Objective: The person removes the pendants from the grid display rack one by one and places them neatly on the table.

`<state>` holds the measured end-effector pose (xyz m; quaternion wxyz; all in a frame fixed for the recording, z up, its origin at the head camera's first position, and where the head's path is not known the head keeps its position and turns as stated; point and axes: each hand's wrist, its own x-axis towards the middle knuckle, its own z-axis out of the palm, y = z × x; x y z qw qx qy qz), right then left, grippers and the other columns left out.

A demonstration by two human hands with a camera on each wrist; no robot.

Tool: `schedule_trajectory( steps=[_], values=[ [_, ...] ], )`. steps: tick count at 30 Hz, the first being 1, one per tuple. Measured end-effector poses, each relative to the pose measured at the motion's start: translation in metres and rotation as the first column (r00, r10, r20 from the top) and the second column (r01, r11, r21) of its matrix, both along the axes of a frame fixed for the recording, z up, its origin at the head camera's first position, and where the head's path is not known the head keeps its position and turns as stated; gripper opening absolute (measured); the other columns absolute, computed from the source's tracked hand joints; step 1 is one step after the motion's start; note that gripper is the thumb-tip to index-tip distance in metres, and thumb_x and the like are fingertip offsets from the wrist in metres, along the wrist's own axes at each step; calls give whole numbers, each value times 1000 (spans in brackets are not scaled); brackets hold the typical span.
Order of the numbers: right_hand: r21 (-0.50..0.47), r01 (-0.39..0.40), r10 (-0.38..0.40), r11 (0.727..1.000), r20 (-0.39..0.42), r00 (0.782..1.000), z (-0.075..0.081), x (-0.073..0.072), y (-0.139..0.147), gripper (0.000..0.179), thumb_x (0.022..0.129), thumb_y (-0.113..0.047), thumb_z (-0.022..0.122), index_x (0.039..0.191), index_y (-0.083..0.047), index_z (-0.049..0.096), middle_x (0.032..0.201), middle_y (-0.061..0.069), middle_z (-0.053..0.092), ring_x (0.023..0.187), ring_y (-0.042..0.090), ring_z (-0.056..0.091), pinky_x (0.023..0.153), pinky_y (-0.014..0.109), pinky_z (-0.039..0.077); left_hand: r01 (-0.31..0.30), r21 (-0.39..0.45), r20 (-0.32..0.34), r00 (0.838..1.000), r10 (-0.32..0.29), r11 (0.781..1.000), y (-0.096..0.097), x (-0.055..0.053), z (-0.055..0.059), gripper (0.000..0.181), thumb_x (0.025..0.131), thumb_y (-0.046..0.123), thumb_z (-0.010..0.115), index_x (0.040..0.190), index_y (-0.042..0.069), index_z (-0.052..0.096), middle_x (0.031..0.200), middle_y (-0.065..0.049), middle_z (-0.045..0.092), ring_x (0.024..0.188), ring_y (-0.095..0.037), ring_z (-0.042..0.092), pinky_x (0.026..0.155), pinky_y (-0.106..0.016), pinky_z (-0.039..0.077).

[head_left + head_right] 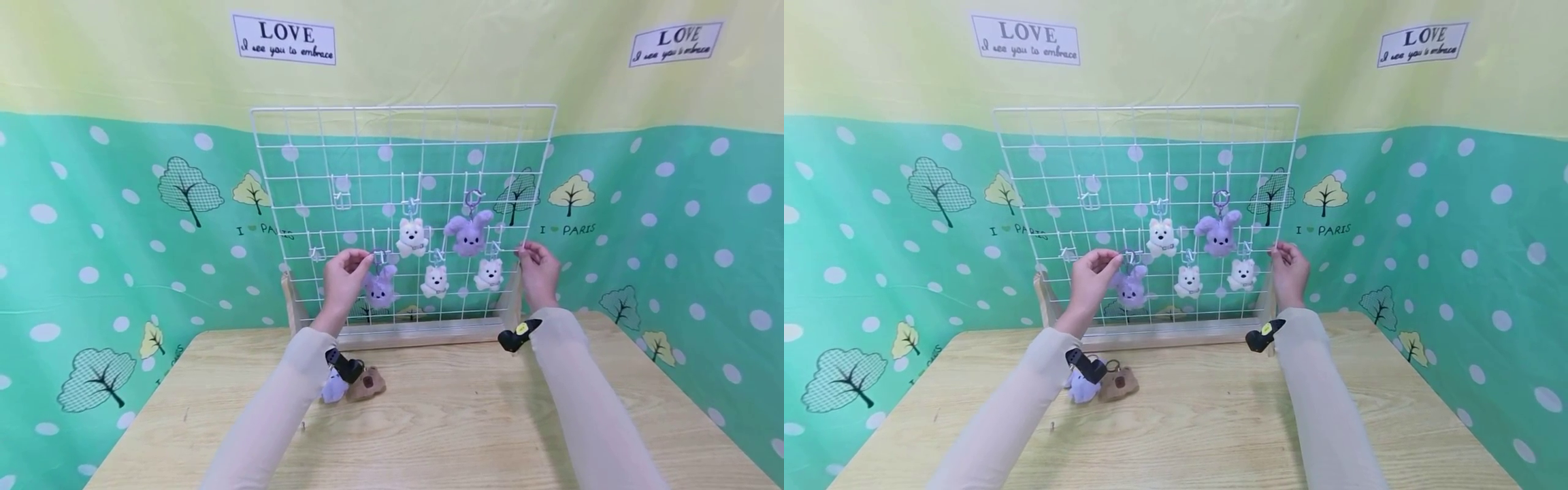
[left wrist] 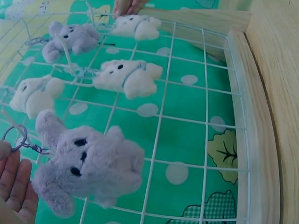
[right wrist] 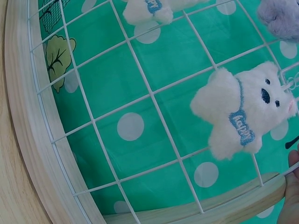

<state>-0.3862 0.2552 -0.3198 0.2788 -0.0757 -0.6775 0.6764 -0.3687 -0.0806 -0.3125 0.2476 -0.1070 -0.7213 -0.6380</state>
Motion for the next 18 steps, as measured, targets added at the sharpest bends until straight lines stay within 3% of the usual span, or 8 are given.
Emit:
schedule_trajectory(
  steps=[10,18],
  values=[
    [18,2,-2,1000,-1,1000,-3,-1,1,33,95,-20,55,124,-3,55,121,10,61,108,13,58,98,28,44,56,63,8,998,-57,996,1,18,-1,14,86,10,68,94,-1,65,87,-6,66,74,-9,58,67,-17,48],
    [19,6,-5,1000,-41,999,-1,1,0,31,95,-17,57,121,-1,56,120,13,61,102,9,60,93,22,46,117,32,66,991,-119,993,2,37,-9,15,87,14,68,95,2,65,90,-5,66,80,-12,60,71,-19,49]
  ],
)
